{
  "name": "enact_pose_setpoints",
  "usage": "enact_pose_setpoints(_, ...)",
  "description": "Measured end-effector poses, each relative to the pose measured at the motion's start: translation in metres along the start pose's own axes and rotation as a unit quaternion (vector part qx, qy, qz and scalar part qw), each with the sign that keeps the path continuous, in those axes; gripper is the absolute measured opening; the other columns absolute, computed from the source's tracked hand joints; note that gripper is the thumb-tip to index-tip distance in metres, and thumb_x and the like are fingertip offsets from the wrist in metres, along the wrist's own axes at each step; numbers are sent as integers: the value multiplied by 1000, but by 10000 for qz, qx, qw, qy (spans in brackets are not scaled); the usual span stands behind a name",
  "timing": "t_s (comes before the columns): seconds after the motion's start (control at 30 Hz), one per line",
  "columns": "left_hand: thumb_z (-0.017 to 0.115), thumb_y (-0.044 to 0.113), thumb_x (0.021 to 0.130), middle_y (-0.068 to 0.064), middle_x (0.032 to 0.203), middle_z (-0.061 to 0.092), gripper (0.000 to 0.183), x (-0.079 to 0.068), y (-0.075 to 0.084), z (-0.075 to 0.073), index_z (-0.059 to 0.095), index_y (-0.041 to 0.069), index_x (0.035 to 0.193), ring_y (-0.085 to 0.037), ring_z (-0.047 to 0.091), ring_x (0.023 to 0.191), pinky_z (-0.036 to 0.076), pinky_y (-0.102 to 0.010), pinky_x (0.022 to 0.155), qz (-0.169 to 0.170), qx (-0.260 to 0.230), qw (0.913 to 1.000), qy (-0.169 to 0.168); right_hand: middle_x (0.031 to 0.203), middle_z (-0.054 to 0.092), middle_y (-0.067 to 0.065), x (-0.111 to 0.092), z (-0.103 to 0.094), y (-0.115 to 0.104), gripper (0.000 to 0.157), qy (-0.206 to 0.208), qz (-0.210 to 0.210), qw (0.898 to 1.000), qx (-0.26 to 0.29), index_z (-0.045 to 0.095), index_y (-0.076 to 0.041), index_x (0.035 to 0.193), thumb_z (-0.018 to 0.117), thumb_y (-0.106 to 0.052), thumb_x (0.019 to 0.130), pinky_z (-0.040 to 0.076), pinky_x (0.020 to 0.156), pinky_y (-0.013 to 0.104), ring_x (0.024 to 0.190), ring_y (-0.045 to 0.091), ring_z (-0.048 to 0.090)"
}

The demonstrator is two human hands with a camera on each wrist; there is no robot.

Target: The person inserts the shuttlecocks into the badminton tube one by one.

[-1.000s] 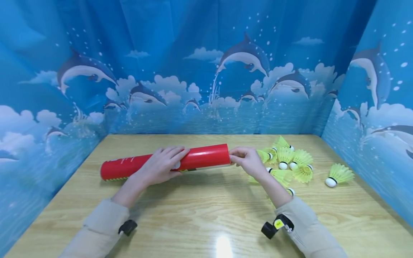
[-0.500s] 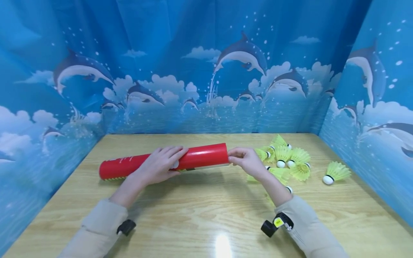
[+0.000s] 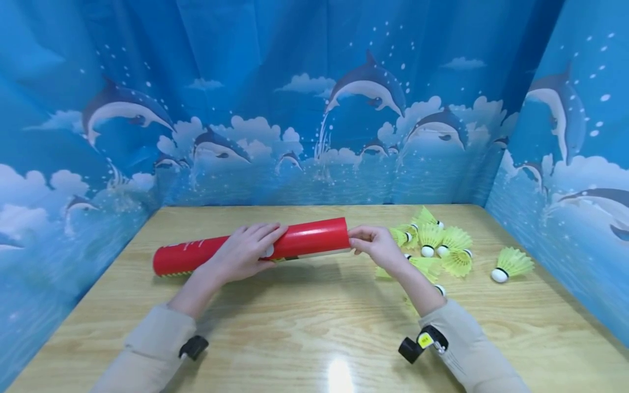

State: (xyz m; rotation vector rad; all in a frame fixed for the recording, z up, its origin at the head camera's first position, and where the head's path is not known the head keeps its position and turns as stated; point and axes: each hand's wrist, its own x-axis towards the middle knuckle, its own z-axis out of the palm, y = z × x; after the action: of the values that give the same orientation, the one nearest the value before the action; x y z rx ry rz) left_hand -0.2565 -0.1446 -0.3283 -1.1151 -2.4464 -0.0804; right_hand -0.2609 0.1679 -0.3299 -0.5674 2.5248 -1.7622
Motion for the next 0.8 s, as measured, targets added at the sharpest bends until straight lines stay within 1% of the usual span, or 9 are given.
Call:
enact_pose_setpoints(0.03, 87, 28, 61, -12, 130, 52, 91, 0, 0, 0, 42, 10, 138, -29, 49, 116, 46, -49, 87, -1, -4, 10000, -1, 85, 67, 9, 0, 0, 0, 21, 35, 10, 10000, 38, 63, 8, 106, 59, -3, 89, 53, 73, 42, 80, 30, 62)
enact_pose_setpoints(0.1, 87, 28, 62, -13, 130, 52, 91, 0, 0, 0, 42, 10, 139, -29, 49, 116, 46, -49, 87, 12, -10, 10000, 10, 87, 68, 9, -1, -1, 1, 21, 74, 6, 9999, 92, 63, 8, 106, 59, -3, 89, 52, 74, 43, 82, 29, 62)
enact_pose_setpoints(0.23, 88, 28, 61, -13, 130, 52, 91, 0, -2, 0, 43, 9, 138, -29, 49, 116, 47, -49, 87, 29, 26, 10000, 43, 88, 68, 8, -1, -4, 2, 22, 123, 81, 9997, 205, 63, 7, 106, 61, -6, 89, 53, 73, 38, 80, 16, 63)
enact_pose_setpoints(0.37, 88, 28, 60, -14, 129, 53, 91, -1, -3, 0, 44, 9, 137, -29, 50, 116, 47, -49, 86, 26, 82, 9999, 74, 90, 68, 11, -3, -10, 2, 23, 104, 60, 9996, 271, 61, 8, 107, 61, -7, 89, 53, 73, 36, 79, 14, 63)
enact_pose_setpoints(0.47, 88, 29, 61, -13, 129, 53, 90, -1, -4, 1, 44, 9, 137, -29, 50, 116, 47, -49, 87, 17, 84, 9999, 70, 92, 68, 11, -6, -18, 2, 25, 130, 69, 9997, 202, 60, 9, 108, 60, -10, 90, 52, 74, 36, 81, 14, 63)
enact_pose_setpoints(0.57, 87, 29, 61, -13, 129, 53, 90, -2, -5, 2, 44, 9, 137, -29, 50, 116, 47, -49, 87, 24, 98, 9999, 68, 92, 68, 9, -9, -28, 2, 28, 193, 184, 9996, 82, 60, 7, 109, 60, -14, 91, 52, 75, 36, 82, 14, 62)
enact_pose_setpoints(0.67, 87, 29, 61, -14, 129, 53, 89, -3, -6, 2, 45, 8, 137, -30, 50, 115, 47, -49, 87, 27, 100, 9999, 72, 93, 67, 9, -14, -39, 2, 29, 245, 310, 9992, -18, 60, 6, 111, 59, -17, 92, 52, 77, 40, 83, 14, 62)
enact_pose_setpoints(0.8, 88, 28, 60, -14, 128, 53, 89, -3, -6, 2, 45, 8, 136, -30, 51, 114, 47, -49, 86, 9, 98, 9999, 66, 93, 66, 8, -22, -54, 3, 33, 262, 401, 9988, -132, 59, 7, 113, 58, -19, 93, 52, 76, 39, 84, 14, 61)
